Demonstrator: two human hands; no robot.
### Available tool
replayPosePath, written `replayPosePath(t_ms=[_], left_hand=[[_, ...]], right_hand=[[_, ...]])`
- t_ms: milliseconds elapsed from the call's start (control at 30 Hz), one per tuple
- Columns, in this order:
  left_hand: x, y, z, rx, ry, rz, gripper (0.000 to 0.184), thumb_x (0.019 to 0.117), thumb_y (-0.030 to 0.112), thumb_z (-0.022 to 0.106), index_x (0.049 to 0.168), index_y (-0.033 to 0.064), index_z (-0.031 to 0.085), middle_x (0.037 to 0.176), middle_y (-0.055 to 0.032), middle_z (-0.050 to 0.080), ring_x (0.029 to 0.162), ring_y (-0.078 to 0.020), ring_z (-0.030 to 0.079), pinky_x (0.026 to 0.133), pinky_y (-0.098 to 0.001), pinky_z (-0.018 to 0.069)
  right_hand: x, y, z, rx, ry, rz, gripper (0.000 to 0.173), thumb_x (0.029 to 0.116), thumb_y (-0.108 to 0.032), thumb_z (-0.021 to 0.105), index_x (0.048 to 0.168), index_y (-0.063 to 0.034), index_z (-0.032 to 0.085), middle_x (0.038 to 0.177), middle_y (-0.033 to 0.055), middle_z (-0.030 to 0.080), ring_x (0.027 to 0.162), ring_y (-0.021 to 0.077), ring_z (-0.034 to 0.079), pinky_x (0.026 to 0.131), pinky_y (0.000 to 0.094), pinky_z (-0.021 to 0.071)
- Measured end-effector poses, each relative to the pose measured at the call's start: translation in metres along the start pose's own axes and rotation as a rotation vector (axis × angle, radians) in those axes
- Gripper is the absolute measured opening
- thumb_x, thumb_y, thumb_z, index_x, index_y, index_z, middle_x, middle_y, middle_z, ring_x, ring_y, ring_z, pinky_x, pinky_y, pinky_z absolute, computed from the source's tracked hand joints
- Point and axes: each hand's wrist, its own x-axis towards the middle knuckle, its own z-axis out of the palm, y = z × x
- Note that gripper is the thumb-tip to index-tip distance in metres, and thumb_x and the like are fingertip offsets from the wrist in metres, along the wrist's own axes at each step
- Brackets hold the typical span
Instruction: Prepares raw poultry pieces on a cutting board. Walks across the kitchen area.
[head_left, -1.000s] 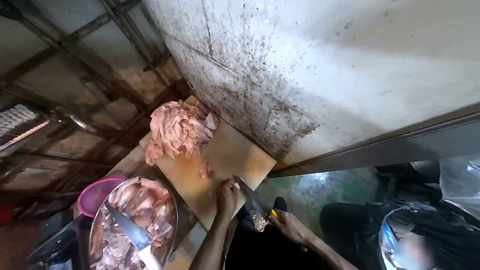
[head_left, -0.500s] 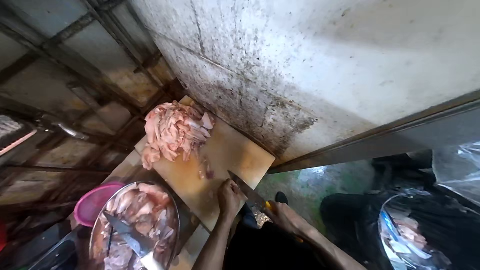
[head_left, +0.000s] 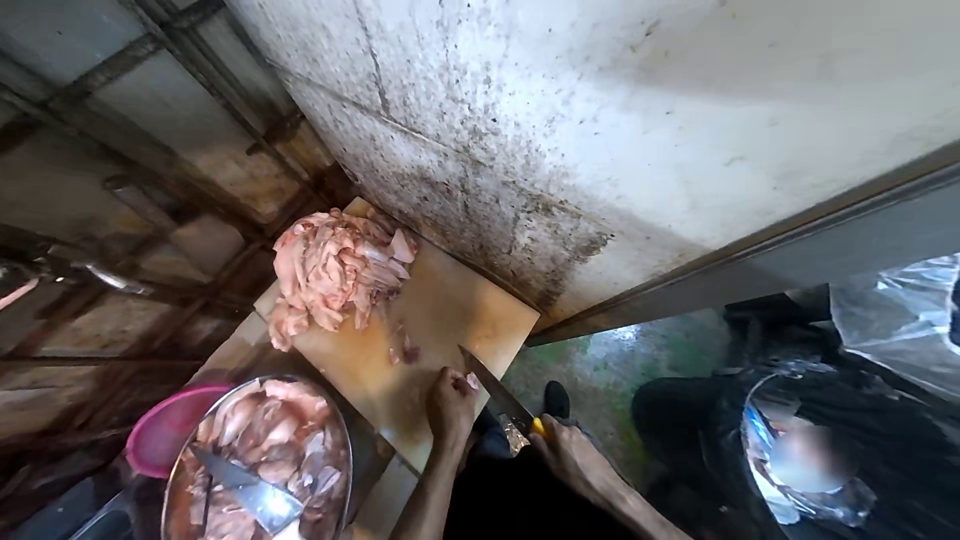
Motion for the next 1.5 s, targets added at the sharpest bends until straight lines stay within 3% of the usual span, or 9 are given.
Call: replayPosePath(t_ms=[133, 267, 367, 633, 967, 1233, 1400, 1500], left_hand=[[0.013, -0.009, 0.003, 0.016, -0.006, 0.189, 0.025, 0.0953, 0.021, 0.067, 0.116, 0.0075, 0.071, 0.107, -0.0081, 0.071, 0.097, -0.017, 0.07, 0.091, -0.0362, 0.0597], [0.012, -0.01, 0.011, 0.044, -0.029, 0.214, 0.017, 0.0938, 0.013, 0.067, 0.109, 0.0073, 0.074, 0.102, -0.0074, 0.072, 0.093, -0.0161, 0.071, 0.089, -0.0334, 0.0594], [0.008, -0.012, 0.017, 0.057, 0.039, 0.22, 0.017, 0.0929, 0.012, 0.068, 0.107, 0.007, 0.074, 0.099, -0.0071, 0.073, 0.091, -0.0157, 0.071, 0.087, -0.0339, 0.0602], [0.004, -0.011, 0.024, 0.09, 0.103, 0.252, 0.01, 0.0927, 0.011, 0.067, 0.098, 0.0072, 0.075, 0.096, -0.0059, 0.072, 0.088, -0.0153, 0.071, 0.083, -0.0324, 0.0605], [0.007, -0.013, 0.017, 0.125, 0.099, 0.262, 0.014, 0.0962, 0.012, 0.063, 0.101, 0.0067, 0.076, 0.101, -0.0069, 0.073, 0.091, -0.0159, 0.071, 0.085, -0.0329, 0.0603], [0.0, -0.021, 0.021, 0.165, 0.131, 0.399, 0.017, 0.0977, 0.008, 0.06, 0.103, 0.0048, 0.076, 0.105, -0.0106, 0.073, 0.1, -0.0218, 0.072, 0.093, -0.0348, 0.0592], [0.004, -0.017, 0.003, 0.17, -0.005, 0.267, 0.027, 0.1024, 0.012, 0.05, 0.11, 0.0027, 0.074, 0.116, -0.0136, 0.072, 0.113, -0.0242, 0.069, 0.102, -0.0362, 0.0542], [0.004, -0.015, -0.005, 0.184, -0.027, 0.233, 0.028, 0.1032, 0.014, 0.049, 0.111, 0.0029, 0.073, 0.119, -0.0128, 0.071, 0.115, -0.0234, 0.068, 0.104, -0.036, 0.0533]], right_hand=[[0.002, 0.002, 0.006, 0.013, -0.017, -0.004, 0.049, 0.1039, -0.052, 0.046, 0.122, -0.0097, 0.062, 0.1, 0.0165, 0.071, 0.096, 0.0348, 0.071, 0.083, 0.0555, 0.057], [0.009, 0.006, 0.017, 0.056, -0.034, -0.016, 0.049, 0.1033, -0.052, 0.048, 0.12, -0.0085, 0.063, 0.101, 0.0171, 0.07, 0.097, 0.0345, 0.07, 0.085, 0.055, 0.0564], [0.015, 0.004, 0.02, 0.027, -0.024, -0.004, 0.051, 0.1039, -0.053, 0.047, 0.125, -0.0092, 0.061, 0.105, 0.0181, 0.07, 0.101, 0.036, 0.07, 0.088, 0.056, 0.0561], [0.014, -0.004, 0.012, -0.095, -0.017, 0.039, 0.049, 0.1044, -0.053, 0.043, 0.125, -0.0117, 0.059, 0.104, 0.0172, 0.071, 0.098, 0.0371, 0.072, 0.083, 0.0569, 0.0579], [0.065, -0.029, 0.022, 0.025, -0.038, -0.056, 0.054, 0.1051, -0.054, 0.043, 0.13, -0.0093, 0.058, 0.104, 0.0181, 0.07, 0.099, 0.0358, 0.071, 0.086, 0.0561, 0.0571], [0.04, -0.016, 0.013, -0.071, -0.095, -0.048, 0.052, 0.1054, -0.051, 0.045, 0.131, -0.0074, 0.058, 0.103, 0.0201, 0.07, 0.098, 0.0377, 0.071, 0.086, 0.0567, 0.057], [0.049, -0.066, 0.022, -0.194, -0.073, 0.049, 0.053, 0.1073, -0.046, 0.045, 0.143, -0.007, 0.045, 0.113, 0.0227, 0.069, 0.105, 0.0415, 0.07, 0.089, 0.0581, 0.057], [0.06, -0.092, 0.026, -0.237, -0.002, 0.039, 0.049, 0.1085, -0.041, 0.042, 0.142, -0.0053, 0.045, 0.112, 0.0222, 0.07, 0.102, 0.0415, 0.071, 0.086, 0.0575, 0.0585]])
